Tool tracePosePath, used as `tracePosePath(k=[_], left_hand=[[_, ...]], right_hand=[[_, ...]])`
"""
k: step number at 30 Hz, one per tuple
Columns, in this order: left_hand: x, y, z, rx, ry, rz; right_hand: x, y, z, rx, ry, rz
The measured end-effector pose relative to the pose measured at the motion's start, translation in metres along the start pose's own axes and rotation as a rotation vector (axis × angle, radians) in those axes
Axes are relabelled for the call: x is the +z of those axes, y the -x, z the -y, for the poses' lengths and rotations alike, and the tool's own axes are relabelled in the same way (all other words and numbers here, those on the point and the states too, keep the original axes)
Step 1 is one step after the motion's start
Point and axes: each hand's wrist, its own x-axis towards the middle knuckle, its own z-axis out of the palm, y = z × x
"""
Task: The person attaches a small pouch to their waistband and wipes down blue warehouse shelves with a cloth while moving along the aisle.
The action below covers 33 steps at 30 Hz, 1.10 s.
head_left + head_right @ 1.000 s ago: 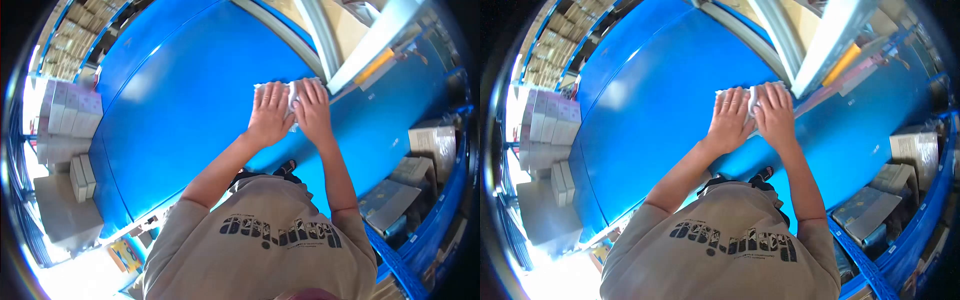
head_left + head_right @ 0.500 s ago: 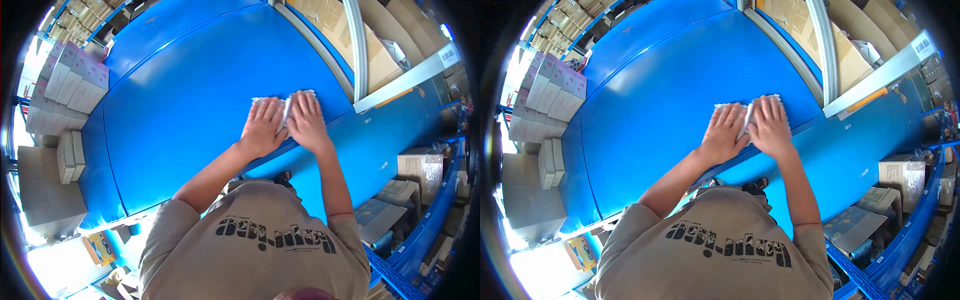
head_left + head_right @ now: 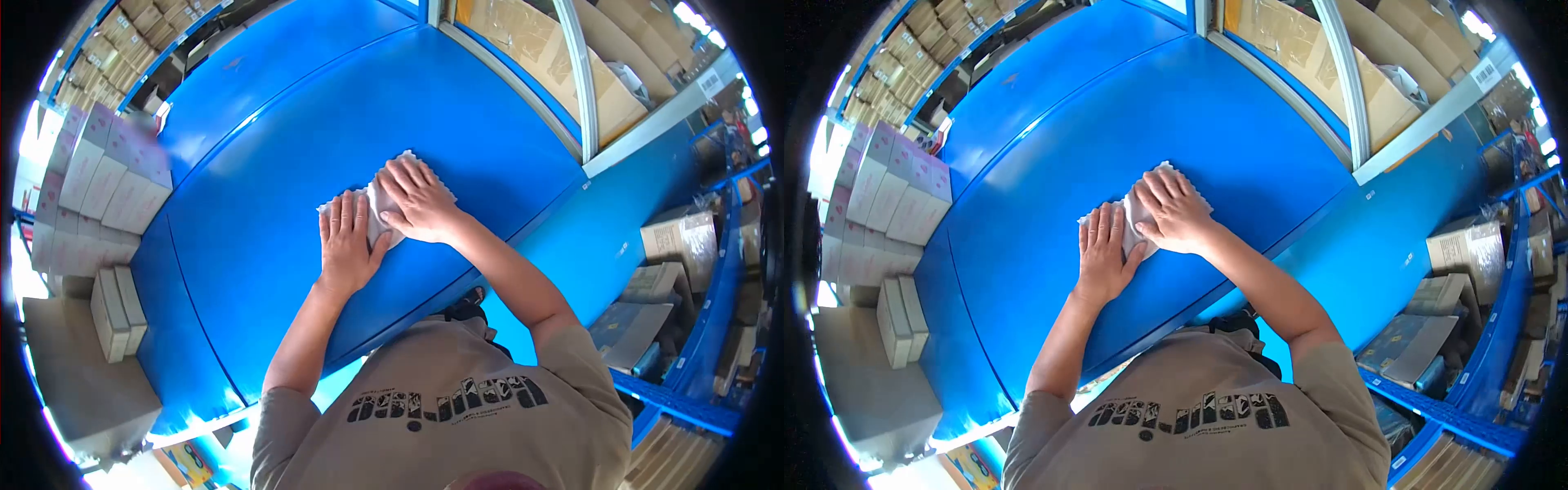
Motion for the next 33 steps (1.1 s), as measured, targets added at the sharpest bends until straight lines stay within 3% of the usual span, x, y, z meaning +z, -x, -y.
tracePosePath(k=[11,21,26,33], left_hand=[[0.039,-0.111,0.055,-0.097,0.013,-0.062],[0.066,-0.197,0.079,-0.228,-0.071,-0.121],[0.091,-0.232,0.096,-0.188,-0.059,-0.317],[0.1,-0.258,0.116,-0.181,-0.144,-0.359]], right_hand=[[0.024,-0.098,-0.059,0.191,0.044,0.095],[0.035,-0.181,-0.115,0.197,0.076,0.164],[0.046,-0.211,-0.133,0.22,0.076,0.104],[0.062,-0.24,-0.151,0.219,0.073,0.064]])
